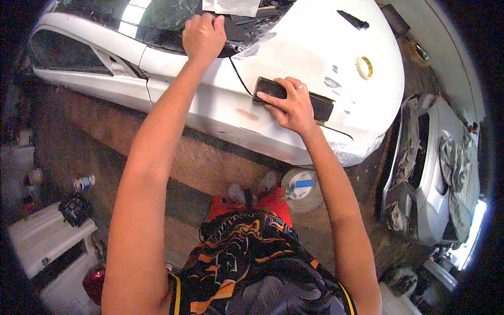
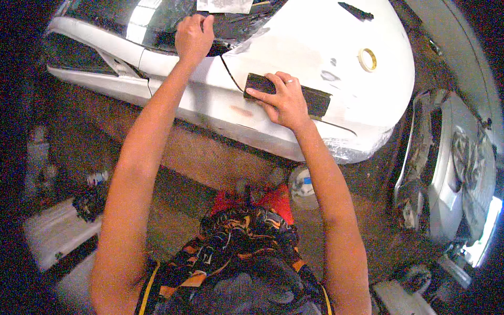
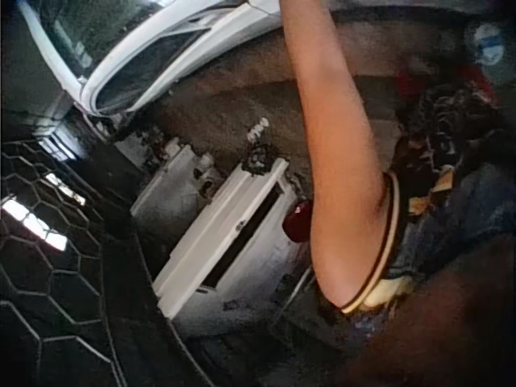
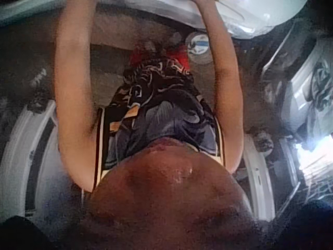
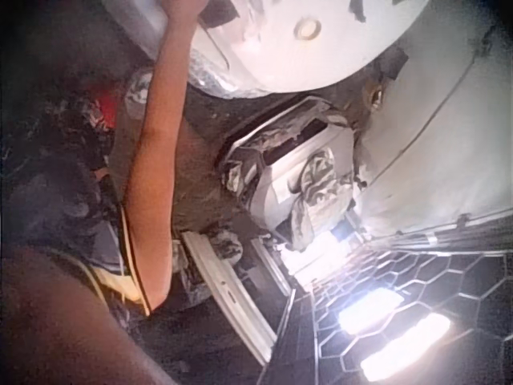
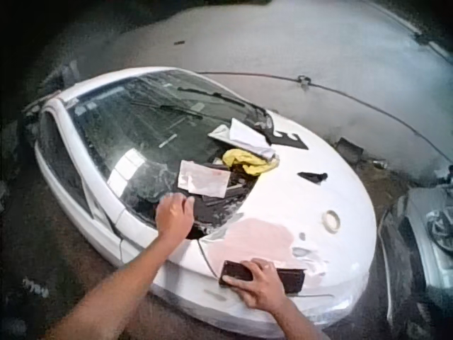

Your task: The person sands the front hood of a white car using a black sanding block. They repeatedly rub the block over the surface and occasionally pause to wipe the area with their hand.

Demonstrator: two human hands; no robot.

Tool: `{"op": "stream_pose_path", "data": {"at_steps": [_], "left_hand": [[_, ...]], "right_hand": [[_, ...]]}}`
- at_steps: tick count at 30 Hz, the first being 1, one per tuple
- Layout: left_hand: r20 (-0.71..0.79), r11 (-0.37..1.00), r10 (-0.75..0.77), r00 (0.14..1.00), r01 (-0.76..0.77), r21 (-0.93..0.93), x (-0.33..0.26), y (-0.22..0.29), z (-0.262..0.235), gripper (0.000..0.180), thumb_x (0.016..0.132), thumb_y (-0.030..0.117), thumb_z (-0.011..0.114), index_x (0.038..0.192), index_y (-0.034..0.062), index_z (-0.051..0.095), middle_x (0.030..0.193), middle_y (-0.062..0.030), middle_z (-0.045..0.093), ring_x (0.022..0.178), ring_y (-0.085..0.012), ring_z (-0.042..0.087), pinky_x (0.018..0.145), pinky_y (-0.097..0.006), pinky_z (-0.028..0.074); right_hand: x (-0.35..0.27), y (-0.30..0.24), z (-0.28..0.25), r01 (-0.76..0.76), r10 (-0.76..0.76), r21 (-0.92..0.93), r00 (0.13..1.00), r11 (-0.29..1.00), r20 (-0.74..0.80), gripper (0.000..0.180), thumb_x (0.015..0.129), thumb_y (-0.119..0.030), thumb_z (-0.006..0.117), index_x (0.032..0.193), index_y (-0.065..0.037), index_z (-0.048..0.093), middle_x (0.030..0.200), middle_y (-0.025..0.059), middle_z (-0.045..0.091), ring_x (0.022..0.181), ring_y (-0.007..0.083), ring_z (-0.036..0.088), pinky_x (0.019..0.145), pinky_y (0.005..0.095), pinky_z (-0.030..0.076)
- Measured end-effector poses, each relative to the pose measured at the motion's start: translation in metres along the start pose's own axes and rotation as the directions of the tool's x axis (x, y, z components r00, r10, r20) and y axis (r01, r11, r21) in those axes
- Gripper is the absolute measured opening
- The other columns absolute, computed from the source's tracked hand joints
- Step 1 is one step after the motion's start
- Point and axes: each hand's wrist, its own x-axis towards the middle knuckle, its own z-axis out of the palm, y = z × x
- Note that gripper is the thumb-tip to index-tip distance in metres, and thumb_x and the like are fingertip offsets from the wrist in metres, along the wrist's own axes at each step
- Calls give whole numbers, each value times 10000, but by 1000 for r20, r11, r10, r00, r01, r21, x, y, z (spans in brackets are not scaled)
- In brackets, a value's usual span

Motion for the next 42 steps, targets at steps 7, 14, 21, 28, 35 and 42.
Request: {"op": "stream_pose_path", "data": {"at_steps": [7,14,21,28,35,42], "left_hand": [[217,981,141,966,-166,102,-59,23,-16,221,1033,288,595,984,82,656,801,-185,709,741,-405,680,705,-566,512],[402,989,106,910,-138,51,-56,27,-19,247,1066,305,542,1017,78,627,721,-211,715,694,-424,735,656,-559,588],[381,985,138,914,-168,47,-52,18,-8,295,1079,310,482,1027,55,620,759,-245,734,692,-455,736,648,-589,588],[407,989,125,905,-146,21,-50,21,-3,308,1080,303,461,1055,39,618,766,-255,734,699,-461,738,649,-590,590],[339,984,128,932,-161,72,-54,25,-3,222,946,148,583,989,-33,706,683,-151,691,602,-345,683,597,-468,549],[254,984,123,959,-150,92,-55,22,-13,229,965,149,583,1031,-38,697,708,-182,700,654,-348,711,616,-472,558]], "right_hand": [[-3,1,-5,-19,19,-30,1000,999,-12,505,783,-269,824,1260,-425,765,1322,100,610,1199,355,565,993,489,463],[-9,-2,-3,-14,12,-44,999,999,-45,500,789,-287,827,1263,-434,763,1314,99,616,1191,365,571,994,487,465],[-6,-3,-2,7,-9,-30,998,1000,-64,490,796,-284,832,1266,-411,769,1342,94,624,1200,366,572,1027,481,447],[-8,-13,1,13,-14,-45,1000,999,-16,564,794,-242,828,1311,-447,733,1367,104,608,1228,372,566,1029,493,448],[8,-9,5,31,-30,-129,1000,991,6,597,783,-231,807,1326,-463,718,1345,113,615,1192,363,584,996,499,465],[7,-14,15,-21,22,-132,1000,991,7,551,791,-230,780,1273,-494,740,1319,98,626,1161,382,589,982,529,472]]}}
